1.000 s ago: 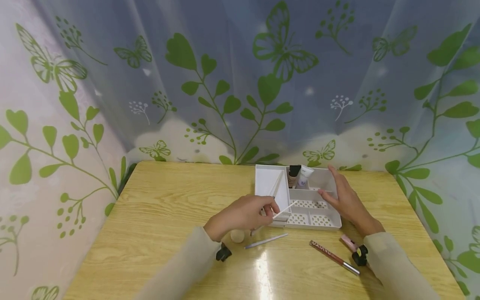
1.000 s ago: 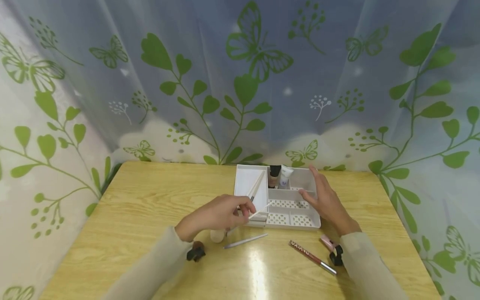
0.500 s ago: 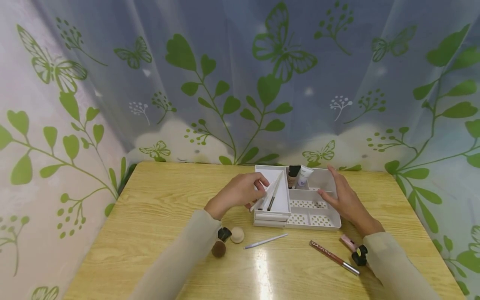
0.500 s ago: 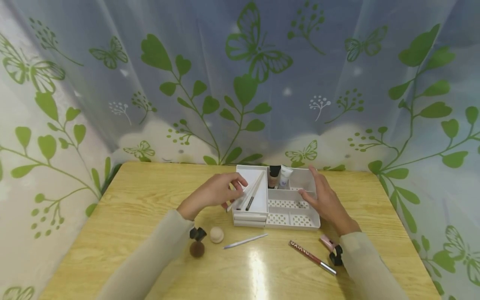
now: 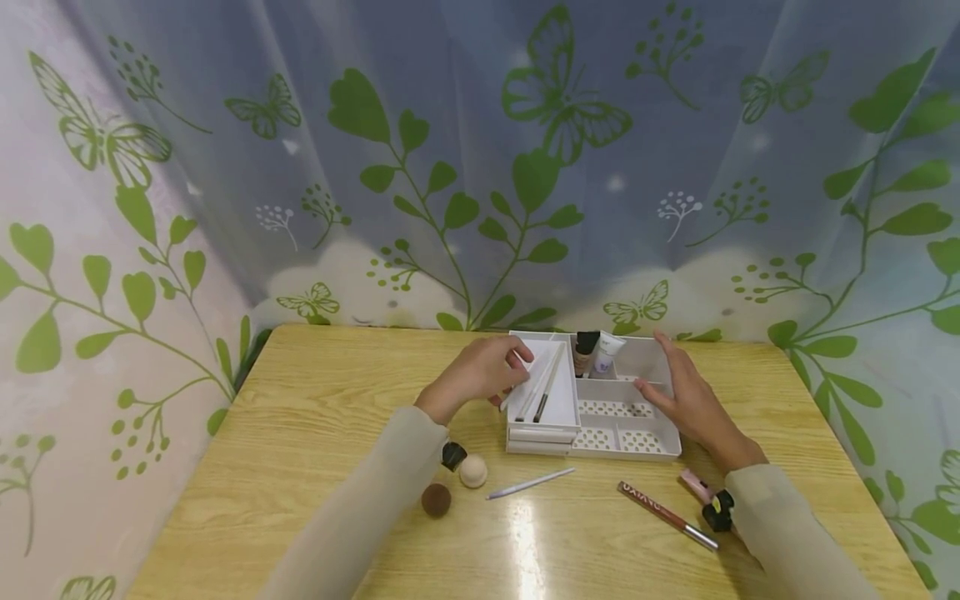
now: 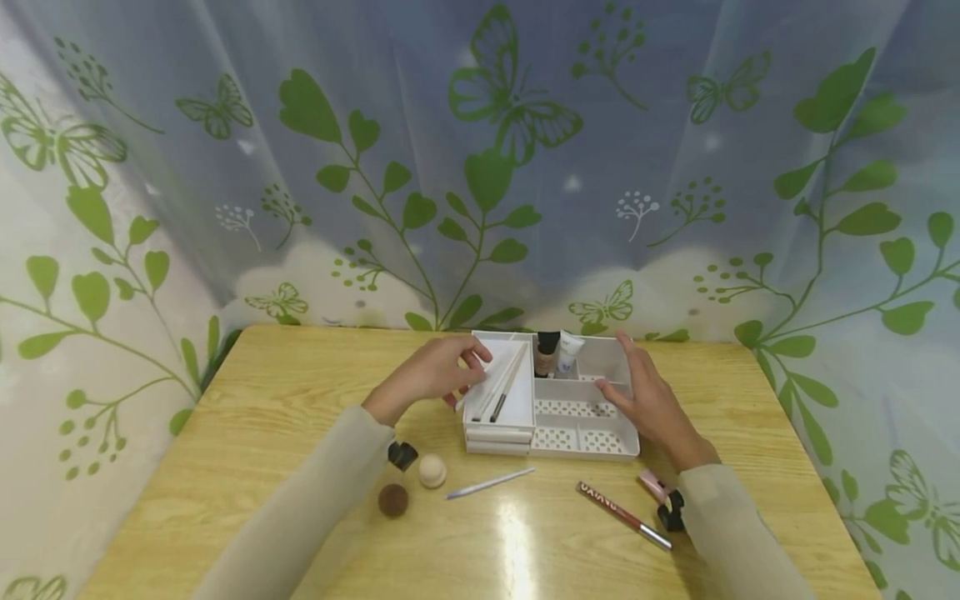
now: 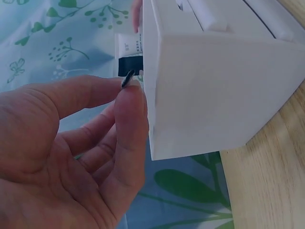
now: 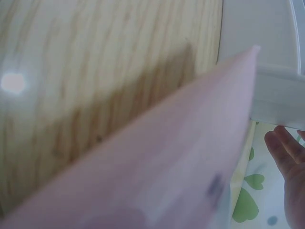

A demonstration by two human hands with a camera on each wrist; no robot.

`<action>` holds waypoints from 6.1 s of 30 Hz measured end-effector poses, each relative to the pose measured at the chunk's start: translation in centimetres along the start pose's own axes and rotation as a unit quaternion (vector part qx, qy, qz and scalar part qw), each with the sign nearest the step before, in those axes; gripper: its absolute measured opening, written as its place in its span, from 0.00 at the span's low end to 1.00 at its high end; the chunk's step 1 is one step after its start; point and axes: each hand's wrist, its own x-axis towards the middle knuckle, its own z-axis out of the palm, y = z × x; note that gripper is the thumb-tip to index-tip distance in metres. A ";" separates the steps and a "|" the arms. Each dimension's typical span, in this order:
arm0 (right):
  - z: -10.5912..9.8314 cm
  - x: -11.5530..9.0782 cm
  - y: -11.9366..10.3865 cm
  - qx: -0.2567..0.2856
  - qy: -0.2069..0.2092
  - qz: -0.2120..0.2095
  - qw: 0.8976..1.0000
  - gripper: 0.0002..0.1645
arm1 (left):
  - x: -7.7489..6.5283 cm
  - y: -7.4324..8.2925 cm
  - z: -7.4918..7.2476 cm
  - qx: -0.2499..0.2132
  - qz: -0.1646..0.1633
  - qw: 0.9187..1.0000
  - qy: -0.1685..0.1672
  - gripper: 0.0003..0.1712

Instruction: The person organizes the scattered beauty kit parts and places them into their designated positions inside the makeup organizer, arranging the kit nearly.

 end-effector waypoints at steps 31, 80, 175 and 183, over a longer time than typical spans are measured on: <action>0.1 0.0 0.0 -0.001 0.007 -0.008 1.000 0.58 | 1.0 -0.2 0.2 0.036 -0.010 0.999 0.008 0.17; -0.1 0.0 -0.3 -0.006 0.003 0.001 1.000 0.57 | -2.8 0.5 1.6 0.018 0.102 0.993 -0.056 0.12; 0.1 0.0 -0.2 0.000 0.005 -0.002 1.000 0.57 | -7.1 -3.7 10.9 0.313 0.193 0.930 0.002 0.12; 0.1 0.0 0.0 0.001 0.005 -0.007 1.000 0.58 | -7.2 -2.7 10.2 0.302 0.220 0.928 0.013 0.14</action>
